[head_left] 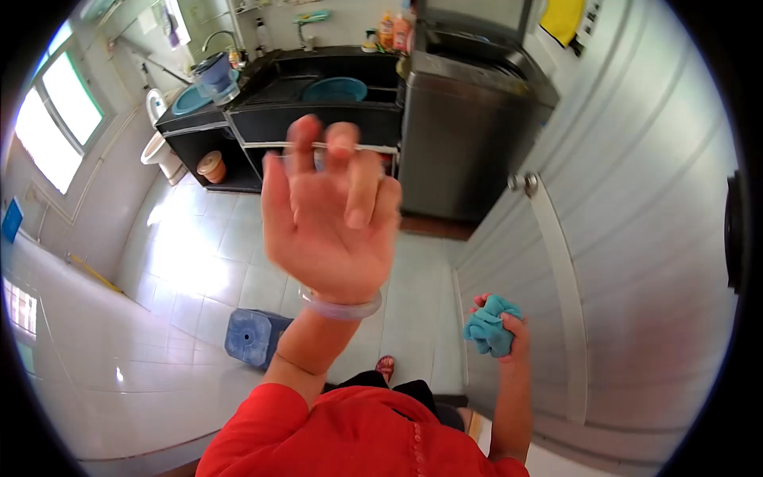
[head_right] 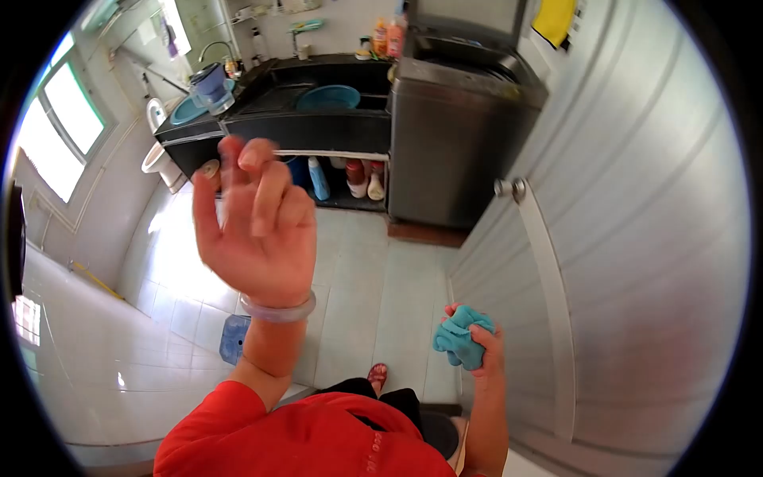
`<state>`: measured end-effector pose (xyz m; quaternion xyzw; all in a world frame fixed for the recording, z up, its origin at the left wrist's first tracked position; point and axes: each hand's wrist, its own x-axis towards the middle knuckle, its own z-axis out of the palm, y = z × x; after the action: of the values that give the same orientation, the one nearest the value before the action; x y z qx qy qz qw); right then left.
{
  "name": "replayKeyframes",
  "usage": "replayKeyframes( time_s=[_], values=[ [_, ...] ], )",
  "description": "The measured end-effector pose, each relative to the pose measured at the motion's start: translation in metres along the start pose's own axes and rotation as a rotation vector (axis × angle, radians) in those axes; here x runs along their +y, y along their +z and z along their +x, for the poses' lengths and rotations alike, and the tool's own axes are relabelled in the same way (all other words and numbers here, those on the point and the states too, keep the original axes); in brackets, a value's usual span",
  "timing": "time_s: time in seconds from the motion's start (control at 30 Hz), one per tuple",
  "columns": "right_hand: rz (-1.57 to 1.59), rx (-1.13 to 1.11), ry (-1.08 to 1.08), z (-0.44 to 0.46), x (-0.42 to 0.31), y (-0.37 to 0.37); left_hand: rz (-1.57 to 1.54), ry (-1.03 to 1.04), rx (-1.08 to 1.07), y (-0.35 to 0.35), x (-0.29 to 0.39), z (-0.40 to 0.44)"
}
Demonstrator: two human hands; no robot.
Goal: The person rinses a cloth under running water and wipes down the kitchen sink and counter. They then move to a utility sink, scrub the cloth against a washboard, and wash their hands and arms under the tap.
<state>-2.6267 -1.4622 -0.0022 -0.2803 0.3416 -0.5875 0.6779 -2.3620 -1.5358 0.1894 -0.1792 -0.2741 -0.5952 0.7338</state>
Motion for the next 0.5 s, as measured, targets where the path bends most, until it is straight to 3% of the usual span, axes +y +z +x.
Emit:
replayKeyframes(
  time_s=[0.03,0.2,0.3,0.33,0.43,0.47,0.5],
  values=[
    [-0.026,-0.013,0.002,0.030,-0.009,0.007,-0.402,-0.275,0.058,-0.011,0.002,0.026],
    [-0.133,-0.196,-0.038,0.160,-0.037,0.035,0.467,-0.162,-0.059,-0.074,-0.064,0.108],
    [-0.249,-0.229,-0.024,0.234,-0.034,0.051,1.433,0.487,-0.346,-0.139,-0.079,0.170],
    [-0.289,-0.248,-0.029,0.263,-0.037,0.061,1.202,0.089,0.021,-0.142,-0.084,0.184],
    [-0.306,-0.420,0.094,0.342,-0.043,0.101,0.340,-0.231,0.382,-0.210,-0.081,0.239],
    [-0.389,-0.542,0.133,0.369,-0.039,0.109,0.551,-0.091,0.486,-0.228,-0.086,0.251],
    [-0.502,-0.641,0.166,0.392,-0.037,0.122,0.719,-0.031,0.443,-0.248,-0.083,0.262]
  ],
)
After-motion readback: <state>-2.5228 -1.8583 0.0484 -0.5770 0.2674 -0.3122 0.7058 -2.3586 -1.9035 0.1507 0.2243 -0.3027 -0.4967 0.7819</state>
